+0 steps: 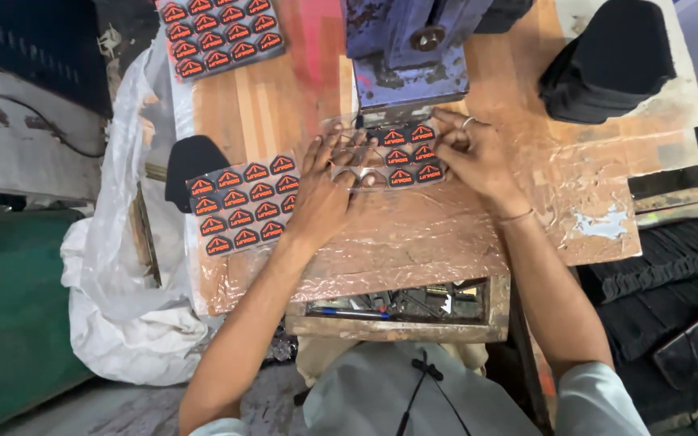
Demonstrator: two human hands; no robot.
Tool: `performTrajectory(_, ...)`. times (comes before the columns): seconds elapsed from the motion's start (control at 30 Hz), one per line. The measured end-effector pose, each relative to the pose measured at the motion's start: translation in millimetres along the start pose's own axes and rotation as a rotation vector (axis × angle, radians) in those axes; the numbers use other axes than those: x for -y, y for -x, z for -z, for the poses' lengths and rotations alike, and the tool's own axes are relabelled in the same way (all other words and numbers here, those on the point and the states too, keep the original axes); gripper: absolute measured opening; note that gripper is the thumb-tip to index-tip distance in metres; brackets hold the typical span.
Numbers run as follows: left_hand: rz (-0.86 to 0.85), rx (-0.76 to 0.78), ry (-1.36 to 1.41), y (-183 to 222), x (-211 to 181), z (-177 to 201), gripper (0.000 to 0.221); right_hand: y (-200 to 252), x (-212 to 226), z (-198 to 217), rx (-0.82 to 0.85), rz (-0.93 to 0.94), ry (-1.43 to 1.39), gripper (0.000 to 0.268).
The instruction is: Manually stamping or heat-pressing logos onto small fabric patches using a machine.
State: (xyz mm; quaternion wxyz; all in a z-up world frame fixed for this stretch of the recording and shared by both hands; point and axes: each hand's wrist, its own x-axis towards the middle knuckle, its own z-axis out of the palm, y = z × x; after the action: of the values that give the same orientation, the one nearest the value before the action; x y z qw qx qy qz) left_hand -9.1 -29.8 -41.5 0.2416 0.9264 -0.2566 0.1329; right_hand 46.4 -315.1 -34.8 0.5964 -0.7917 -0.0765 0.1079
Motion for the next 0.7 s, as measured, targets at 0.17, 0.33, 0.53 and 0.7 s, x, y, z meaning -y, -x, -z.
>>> performTrajectory(0.17,0.037,0.006,0.006,-8,-4,4,0.058,-4,-3,1,0.009,0.049,-0.036,0.058)
performTrajectory(0.33,0.055,0.037,0.005,-5,-7,3,0.066,2,-8,-2,-0.023,0.042,-0.031,0.057)
performTrajectory(0.53,0.024,-0.013,0.017,-7,-4,4,0.063,3,6,-3,-0.015,0.017,-0.033,0.056)
performTrajectory(0.7,0.03,0.005,0.031,-3,-8,46,0.041,38,-6,6,-0.001,0.148,0.238,0.007)
